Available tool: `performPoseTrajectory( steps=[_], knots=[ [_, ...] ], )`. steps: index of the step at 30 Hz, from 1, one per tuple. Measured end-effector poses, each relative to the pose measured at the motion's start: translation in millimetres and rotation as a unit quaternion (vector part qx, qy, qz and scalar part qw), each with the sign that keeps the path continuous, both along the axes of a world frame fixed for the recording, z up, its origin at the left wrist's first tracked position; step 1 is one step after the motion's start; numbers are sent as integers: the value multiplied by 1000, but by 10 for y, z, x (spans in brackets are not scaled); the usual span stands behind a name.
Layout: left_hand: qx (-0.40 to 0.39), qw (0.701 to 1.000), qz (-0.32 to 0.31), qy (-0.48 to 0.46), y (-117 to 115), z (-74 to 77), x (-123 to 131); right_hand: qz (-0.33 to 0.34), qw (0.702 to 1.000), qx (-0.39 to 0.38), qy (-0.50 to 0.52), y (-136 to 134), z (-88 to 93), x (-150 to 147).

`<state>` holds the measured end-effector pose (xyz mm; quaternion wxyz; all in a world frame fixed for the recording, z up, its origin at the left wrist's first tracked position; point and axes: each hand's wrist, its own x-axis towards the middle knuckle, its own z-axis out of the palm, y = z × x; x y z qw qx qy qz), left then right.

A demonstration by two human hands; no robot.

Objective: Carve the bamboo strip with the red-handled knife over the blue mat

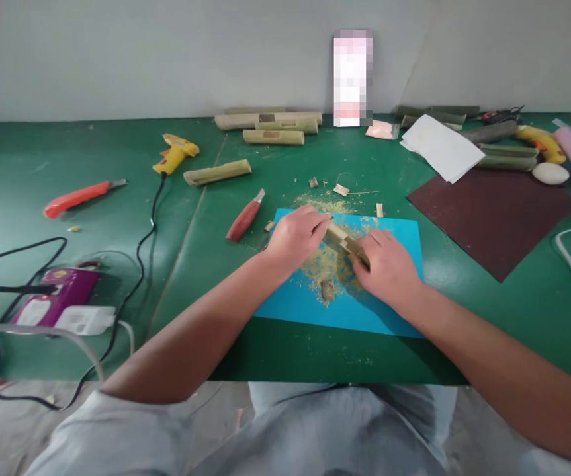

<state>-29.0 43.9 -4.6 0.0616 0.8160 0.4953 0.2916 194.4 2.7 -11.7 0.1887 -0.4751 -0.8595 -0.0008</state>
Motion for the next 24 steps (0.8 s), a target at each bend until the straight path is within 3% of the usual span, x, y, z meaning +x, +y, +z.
performPoseTrajectory(
  steps=[6, 12, 19, 24],
  knots=[
    [-8, 999, -10, -31, -117, 28, -106, 6, 1000, 9, -12, -10, -7, 3],
    [-18, 997, -11, -80, -36, 44, -134, -18, 1000, -14, -4, -39, 83, 19],
    [-4, 996, 1, -88, -60, 138, -197, -56, 991, 25, 116, 52, 224, 330],
    [2, 995, -14, -96, -49, 98, -202, -94, 988, 17, 123, 146, 197, 499]
  ],
)
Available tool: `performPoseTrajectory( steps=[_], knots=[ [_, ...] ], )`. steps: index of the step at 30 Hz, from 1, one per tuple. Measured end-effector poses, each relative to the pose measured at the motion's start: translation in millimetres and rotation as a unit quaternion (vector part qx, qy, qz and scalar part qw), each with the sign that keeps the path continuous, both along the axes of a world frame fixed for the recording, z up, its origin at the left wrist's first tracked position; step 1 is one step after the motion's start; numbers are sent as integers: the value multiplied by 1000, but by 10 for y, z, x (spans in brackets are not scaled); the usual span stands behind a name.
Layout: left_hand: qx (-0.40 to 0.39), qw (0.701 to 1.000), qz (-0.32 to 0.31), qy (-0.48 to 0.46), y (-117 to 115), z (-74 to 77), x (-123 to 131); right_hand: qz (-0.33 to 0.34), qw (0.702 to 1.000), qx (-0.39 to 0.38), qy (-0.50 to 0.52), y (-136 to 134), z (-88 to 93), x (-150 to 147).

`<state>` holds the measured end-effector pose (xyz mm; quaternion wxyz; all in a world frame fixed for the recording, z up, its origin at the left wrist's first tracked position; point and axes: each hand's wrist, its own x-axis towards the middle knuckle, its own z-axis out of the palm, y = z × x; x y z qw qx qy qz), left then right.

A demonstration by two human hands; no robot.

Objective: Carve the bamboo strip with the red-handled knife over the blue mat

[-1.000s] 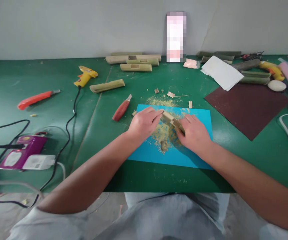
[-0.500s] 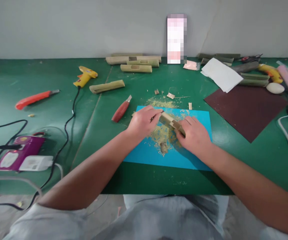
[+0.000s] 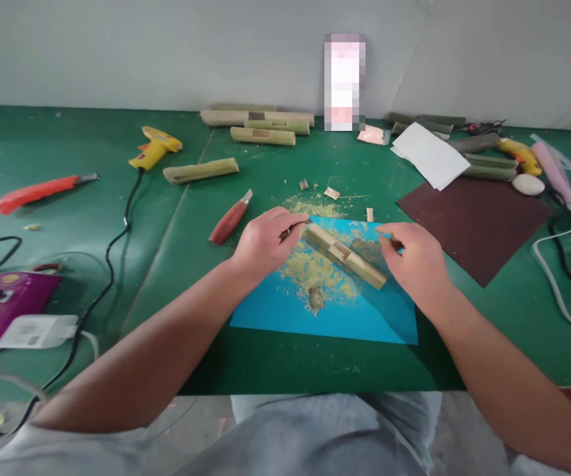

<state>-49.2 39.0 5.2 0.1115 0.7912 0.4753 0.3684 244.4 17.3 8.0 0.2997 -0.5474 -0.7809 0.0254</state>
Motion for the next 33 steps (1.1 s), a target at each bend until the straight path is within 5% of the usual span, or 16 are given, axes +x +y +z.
performPoseTrajectory(
  steps=[10, 33],
  knots=[
    [11, 1000, -13, -1, 8, -36, 10, 66, 995, -63, 27, -63, 83, -65],
    [61, 998, -20, -24, -12, 20, 11, 45, 991, -65, 108, 64, -45, 25]
  ],
)
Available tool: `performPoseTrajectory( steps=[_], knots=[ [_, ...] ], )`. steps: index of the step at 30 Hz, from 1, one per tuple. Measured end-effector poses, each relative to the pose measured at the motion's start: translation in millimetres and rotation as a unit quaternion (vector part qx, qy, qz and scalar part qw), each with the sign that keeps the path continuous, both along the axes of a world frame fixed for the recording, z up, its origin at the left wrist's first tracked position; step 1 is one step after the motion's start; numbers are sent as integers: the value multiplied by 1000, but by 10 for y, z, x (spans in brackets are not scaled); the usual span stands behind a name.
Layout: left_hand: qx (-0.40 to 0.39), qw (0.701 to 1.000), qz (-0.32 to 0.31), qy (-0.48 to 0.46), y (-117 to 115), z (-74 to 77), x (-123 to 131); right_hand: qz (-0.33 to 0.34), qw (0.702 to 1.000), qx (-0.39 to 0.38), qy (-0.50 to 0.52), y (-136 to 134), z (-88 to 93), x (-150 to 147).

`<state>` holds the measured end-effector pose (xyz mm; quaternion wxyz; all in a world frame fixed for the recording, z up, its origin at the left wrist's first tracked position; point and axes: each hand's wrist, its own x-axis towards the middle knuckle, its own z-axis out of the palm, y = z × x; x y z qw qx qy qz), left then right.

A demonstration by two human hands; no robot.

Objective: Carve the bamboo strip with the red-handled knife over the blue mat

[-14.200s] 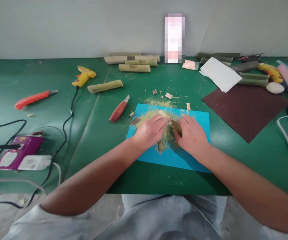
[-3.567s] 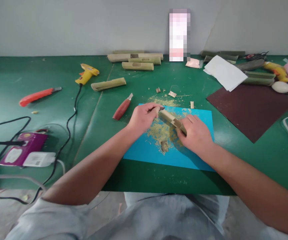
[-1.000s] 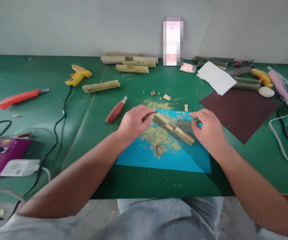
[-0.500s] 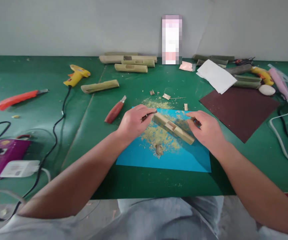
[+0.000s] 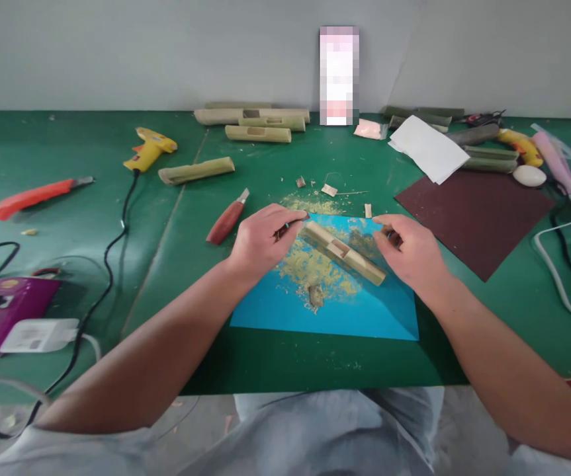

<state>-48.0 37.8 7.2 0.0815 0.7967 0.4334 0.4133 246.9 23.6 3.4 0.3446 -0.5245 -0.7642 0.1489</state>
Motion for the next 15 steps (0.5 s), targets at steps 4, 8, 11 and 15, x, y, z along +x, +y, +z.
performPoseTrajectory(
  steps=[4, 8, 11, 15],
  knots=[
    [6, 1000, -15, 1, 6, -6, 10, 24, 999, 11, -26, -50, 17, -41],
    [-4, 1000, -14, 5, 18, -28, 4, 49, 994, 60, -74, -130, 35, -111],
    [-15, 1000, -12, 9, 23, -38, -3, 64, 989, 79, -109, -180, 39, -160],
    [-12, 1000, -14, 5, 27, -45, -5, 75, 986, 66, -135, -212, 45, -198]
  ],
)
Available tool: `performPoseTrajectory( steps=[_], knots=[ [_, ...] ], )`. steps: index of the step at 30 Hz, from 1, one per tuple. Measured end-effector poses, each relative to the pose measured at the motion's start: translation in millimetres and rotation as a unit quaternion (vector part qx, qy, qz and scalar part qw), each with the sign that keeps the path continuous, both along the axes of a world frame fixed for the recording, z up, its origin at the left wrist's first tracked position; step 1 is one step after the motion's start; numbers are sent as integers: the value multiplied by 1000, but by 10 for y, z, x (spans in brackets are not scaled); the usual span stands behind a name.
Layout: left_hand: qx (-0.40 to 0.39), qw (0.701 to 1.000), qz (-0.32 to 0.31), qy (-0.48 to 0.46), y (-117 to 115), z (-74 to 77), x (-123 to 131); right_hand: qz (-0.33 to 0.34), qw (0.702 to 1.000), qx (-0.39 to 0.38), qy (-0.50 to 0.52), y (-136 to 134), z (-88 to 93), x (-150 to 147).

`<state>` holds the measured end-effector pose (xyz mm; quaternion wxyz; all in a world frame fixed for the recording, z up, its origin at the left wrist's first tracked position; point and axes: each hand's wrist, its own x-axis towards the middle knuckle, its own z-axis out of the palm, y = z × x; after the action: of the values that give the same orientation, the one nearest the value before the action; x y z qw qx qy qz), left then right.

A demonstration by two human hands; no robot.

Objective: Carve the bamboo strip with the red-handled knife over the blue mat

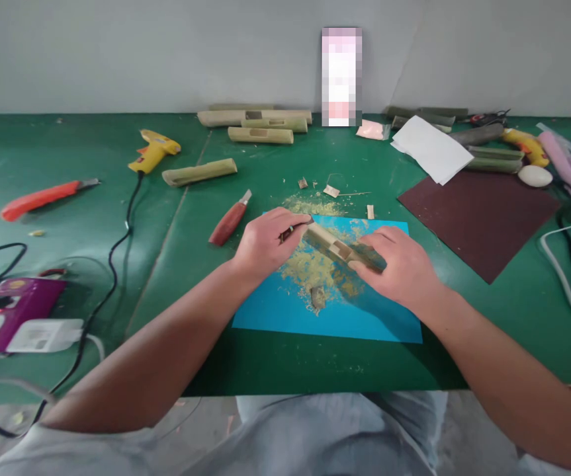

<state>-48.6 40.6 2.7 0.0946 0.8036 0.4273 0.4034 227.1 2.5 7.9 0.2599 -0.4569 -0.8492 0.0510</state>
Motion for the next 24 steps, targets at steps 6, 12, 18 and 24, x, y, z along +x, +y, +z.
performPoseTrajectory(
  steps=[6, 12, 18, 24],
  knots=[
    [-10, 1000, 2, -3, -4, -13, 10, -7, 999, -49, -14, -15, 4, -39],
    [-22, 1000, -9, 10, -19, -29, 26, -12, 997, -53, -46, -35, -17, -110],
    [-47, 998, 5, 43, 23, -68, 15, -31, 996, -38, -73, -55, -46, -194],
    [-34, 997, -34, 64, -116, -101, 164, -35, 995, -21, -90, -55, -90, -240]
  ],
)
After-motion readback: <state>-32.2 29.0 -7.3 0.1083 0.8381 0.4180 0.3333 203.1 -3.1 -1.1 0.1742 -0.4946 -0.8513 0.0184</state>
